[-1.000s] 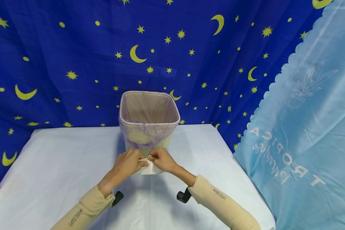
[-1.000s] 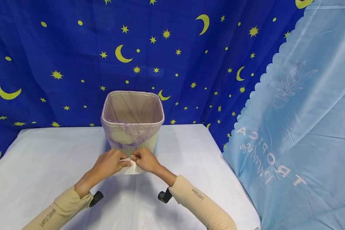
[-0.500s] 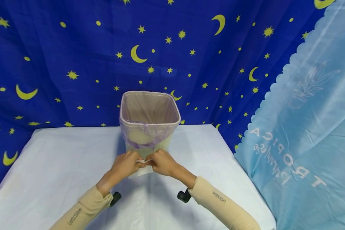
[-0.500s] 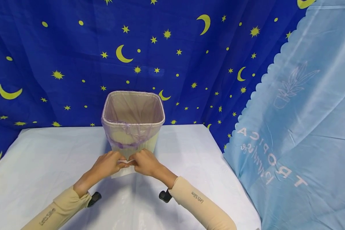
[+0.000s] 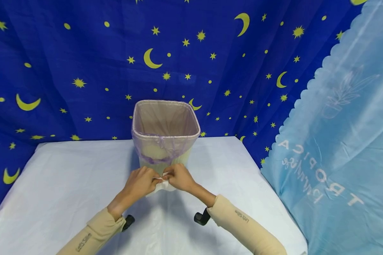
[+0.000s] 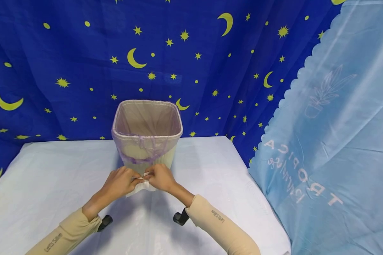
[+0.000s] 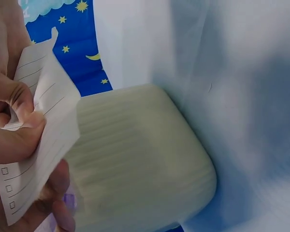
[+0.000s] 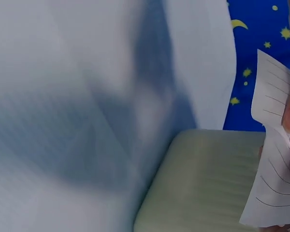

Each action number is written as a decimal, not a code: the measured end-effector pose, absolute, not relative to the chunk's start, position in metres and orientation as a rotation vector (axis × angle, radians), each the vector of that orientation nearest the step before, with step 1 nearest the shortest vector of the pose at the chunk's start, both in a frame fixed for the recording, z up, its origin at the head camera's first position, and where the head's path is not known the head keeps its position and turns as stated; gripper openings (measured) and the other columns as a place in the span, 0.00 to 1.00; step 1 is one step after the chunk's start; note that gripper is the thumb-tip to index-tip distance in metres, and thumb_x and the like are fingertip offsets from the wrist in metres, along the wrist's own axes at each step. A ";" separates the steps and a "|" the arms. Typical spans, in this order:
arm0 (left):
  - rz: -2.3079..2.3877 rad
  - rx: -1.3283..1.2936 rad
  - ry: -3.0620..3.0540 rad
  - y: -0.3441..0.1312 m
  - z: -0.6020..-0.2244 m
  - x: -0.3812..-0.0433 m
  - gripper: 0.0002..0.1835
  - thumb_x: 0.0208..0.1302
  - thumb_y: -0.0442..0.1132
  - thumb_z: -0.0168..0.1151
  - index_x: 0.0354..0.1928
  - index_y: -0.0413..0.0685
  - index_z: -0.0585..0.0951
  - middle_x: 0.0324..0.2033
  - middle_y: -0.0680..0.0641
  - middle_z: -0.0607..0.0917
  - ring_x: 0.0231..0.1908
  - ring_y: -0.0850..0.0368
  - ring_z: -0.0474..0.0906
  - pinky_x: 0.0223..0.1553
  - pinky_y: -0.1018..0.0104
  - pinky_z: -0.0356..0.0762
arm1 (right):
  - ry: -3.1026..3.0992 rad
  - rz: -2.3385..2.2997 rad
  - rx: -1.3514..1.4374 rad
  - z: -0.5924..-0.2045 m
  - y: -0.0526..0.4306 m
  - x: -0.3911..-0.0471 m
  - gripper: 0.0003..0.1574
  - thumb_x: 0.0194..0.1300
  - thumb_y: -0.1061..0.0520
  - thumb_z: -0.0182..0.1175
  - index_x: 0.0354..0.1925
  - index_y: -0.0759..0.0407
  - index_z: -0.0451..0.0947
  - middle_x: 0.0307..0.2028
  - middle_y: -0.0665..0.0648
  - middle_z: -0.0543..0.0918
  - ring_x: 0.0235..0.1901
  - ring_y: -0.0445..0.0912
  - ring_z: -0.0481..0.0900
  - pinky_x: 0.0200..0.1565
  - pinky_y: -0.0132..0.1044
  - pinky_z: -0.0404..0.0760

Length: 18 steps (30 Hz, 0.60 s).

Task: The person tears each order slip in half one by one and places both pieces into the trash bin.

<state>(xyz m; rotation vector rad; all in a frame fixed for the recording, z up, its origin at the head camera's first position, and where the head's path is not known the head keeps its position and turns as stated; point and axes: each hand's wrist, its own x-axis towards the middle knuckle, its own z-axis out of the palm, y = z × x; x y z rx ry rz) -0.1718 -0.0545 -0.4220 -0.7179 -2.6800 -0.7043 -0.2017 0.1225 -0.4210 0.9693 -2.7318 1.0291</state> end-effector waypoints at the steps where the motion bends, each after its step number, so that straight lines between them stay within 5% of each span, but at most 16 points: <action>1: -0.701 -0.724 -2.664 -0.055 -0.422 -0.172 0.03 0.56 0.41 0.71 0.29 0.51 0.90 0.10 0.59 0.69 0.13 0.67 0.59 0.17 0.70 0.63 | -2.745 1.098 0.932 -0.421 0.122 -0.203 0.08 0.51 0.71 0.60 0.27 0.65 0.86 0.24 0.58 0.86 0.20 0.33 0.66 0.26 0.22 0.69; 6: -0.693 -0.747 -2.619 -0.053 -0.422 -0.172 0.02 0.56 0.40 0.71 0.28 0.54 0.90 0.09 0.59 0.66 0.12 0.68 0.58 0.16 0.70 0.62 | -2.785 1.350 0.777 -0.422 0.122 -0.206 0.05 0.51 0.71 0.61 0.26 0.71 0.85 0.19 0.55 0.80 0.16 0.33 0.63 0.21 0.24 0.64; 10: -0.688 -0.736 -2.679 -0.050 -0.420 -0.171 0.01 0.56 0.39 0.71 0.30 0.53 0.90 0.12 0.57 0.75 0.13 0.67 0.62 0.17 0.68 0.65 | -2.808 1.414 0.750 -0.425 0.125 -0.207 0.05 0.52 0.71 0.62 0.27 0.72 0.85 0.17 0.50 0.76 0.15 0.33 0.59 0.20 0.25 0.60; 18: -0.844 -0.503 -3.021 -0.048 -0.418 -0.171 0.08 0.53 0.44 0.74 0.26 0.50 0.85 0.25 0.53 0.82 0.22 0.59 0.72 0.23 0.62 0.69 | -2.764 0.781 1.251 -0.429 0.135 -0.207 0.06 0.61 0.65 0.62 0.29 0.57 0.82 0.19 0.46 0.73 0.18 0.33 0.57 0.23 0.22 0.56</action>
